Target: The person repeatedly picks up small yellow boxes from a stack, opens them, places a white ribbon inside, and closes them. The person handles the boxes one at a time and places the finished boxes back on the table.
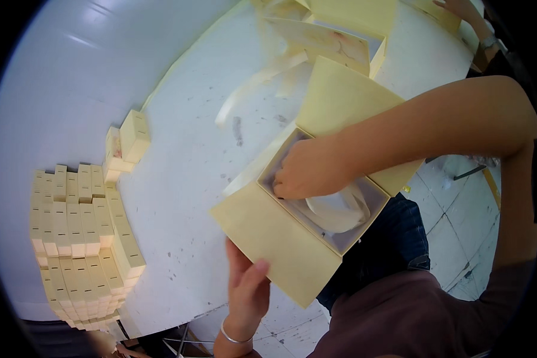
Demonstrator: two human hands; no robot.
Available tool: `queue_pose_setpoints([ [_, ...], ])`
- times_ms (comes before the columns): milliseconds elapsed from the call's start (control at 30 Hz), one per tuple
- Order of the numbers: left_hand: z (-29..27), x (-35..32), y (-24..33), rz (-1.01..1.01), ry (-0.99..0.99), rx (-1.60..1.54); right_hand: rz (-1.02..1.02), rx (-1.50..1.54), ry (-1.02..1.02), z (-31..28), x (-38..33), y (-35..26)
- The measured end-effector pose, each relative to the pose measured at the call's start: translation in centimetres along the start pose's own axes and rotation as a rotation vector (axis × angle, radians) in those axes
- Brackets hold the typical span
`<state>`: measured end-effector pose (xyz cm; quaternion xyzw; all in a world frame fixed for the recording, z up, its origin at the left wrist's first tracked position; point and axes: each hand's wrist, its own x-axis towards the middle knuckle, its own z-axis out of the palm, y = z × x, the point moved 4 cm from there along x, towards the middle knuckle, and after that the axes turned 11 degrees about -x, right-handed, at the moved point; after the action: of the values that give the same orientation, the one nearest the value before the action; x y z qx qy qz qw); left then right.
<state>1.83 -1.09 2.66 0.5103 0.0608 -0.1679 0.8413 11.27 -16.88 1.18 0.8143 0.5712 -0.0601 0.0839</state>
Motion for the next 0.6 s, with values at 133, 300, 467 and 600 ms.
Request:
queue_pose_setpoints([
  [133, 0.3, 1.2, 3.8, 0.598, 0.036, 0.247, 0.229, 0.099, -0.118, -3.8, -3.1, 0.1],
  [300, 5.0, 1.3, 8.7, 0.803, -0.133, 1.074, 0.366, 0.403, 0.000, -7.3, -4.6, 2.1],
  [467, 9.2, 4.7, 7.0, 0.592, -0.356, 1.558, 0.497, 0.611, 0.126, -9.1, -7.3, 2.3],
  [600, 8.5, 5.9, 7.3, 0.139, -0.364, 1.227, 0.507, 0.456, 0.052, -9.2, -9.3, 2.0],
])
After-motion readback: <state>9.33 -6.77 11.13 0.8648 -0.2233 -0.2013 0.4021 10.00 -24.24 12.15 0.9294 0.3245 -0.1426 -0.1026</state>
